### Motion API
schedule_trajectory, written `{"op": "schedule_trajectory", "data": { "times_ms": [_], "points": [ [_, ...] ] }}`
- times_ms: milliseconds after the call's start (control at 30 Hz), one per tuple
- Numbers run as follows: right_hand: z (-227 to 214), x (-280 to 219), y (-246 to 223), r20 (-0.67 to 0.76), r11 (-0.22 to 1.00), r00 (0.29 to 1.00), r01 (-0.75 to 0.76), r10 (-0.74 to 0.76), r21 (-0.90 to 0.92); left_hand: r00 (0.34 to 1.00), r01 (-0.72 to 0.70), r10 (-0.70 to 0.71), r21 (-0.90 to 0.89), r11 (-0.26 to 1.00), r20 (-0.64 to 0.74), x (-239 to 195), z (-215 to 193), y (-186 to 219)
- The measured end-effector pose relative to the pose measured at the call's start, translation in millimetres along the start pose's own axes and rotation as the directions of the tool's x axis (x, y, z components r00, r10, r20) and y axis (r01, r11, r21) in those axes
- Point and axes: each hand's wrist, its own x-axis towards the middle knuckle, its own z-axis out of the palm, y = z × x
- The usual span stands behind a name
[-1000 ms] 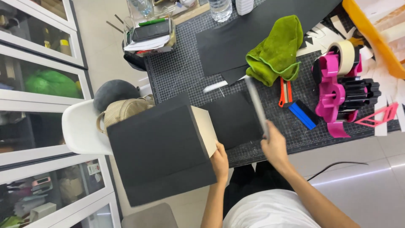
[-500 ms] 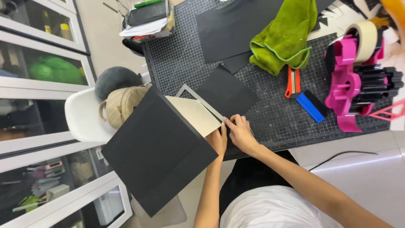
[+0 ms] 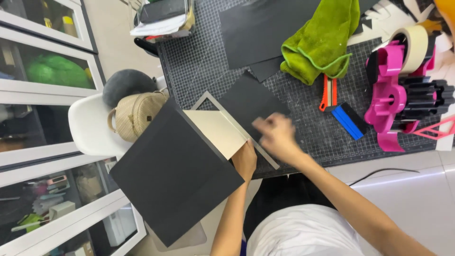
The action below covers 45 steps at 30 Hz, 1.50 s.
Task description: Applying black adhesive film to a white box using a squeegee, roller, and cutter for a clean finish.
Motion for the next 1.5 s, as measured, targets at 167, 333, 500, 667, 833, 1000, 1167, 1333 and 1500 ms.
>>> {"op": "schedule_trajectory", "data": {
  "times_ms": [167,333,500,667,833,1000,1167,1333,1500],
  "points": [
    [-67.1,21.0,76.9,-0.576,0.896,0.765,-0.429,0.29,-0.119,0.996,0.086,-0.086,0.031,0.996,-0.008,-2.1,-24.2,-2.0],
    [-98.4,31.8,98.3,-0.424,0.929,0.827,-0.347,0.369,0.131,0.982,0.184,-0.183,0.01,0.983,-0.045,-7.2,-38.3,-25.9],
    [-116.7,-7.1,11.1,0.124,0.609,0.798,-0.541,0.59,0.58,0.966,0.251,-0.252,-0.033,0.968,-0.057,-8.1,-38.1,-41.9],
    [-87.9,-4.9,-70.9,0.323,0.335,0.868,-0.453,0.377,0.826,0.96,0.273,-0.276,-0.068,0.96,-0.039,1.4,-20.3,-61.7],
    [-27.7,59.9,-87.0,0.14,0.972,0.99,-0.057,0.026,0.229,0.962,0.272,-0.274,-0.099,0.957,-0.01,-3.4,72.0,-163.5],
    [-5.1,67.5,-86.7,0.268,0.998,0.961,-0.069,0.069,-0.011,0.956,0.293,-0.294,-0.131,0.947,0.017,-8.0,67.9,-182.2],
    [-17.3,76.8,-108.6,0.334,0.998,0.94,-0.054,0.065,-0.041,0.944,0.328,-0.327,-0.168,0.929,0.037,-18.2,60.9,-187.6],
    [0.4,89.8,-101.8,0.293,0.99,0.956,0.047,-0.005,-0.136,0.93,0.367,-0.362,-0.203,0.908,0.063,-32.9,58.3,-194.9],
    [-22.8,62.6,-109.9,0.34,0.991,0.94,0.019,0.027,-0.131,0.916,0.401,-0.39,-0.238,0.885,0.092,-56.6,57.4,-191.2]
  ]
}}
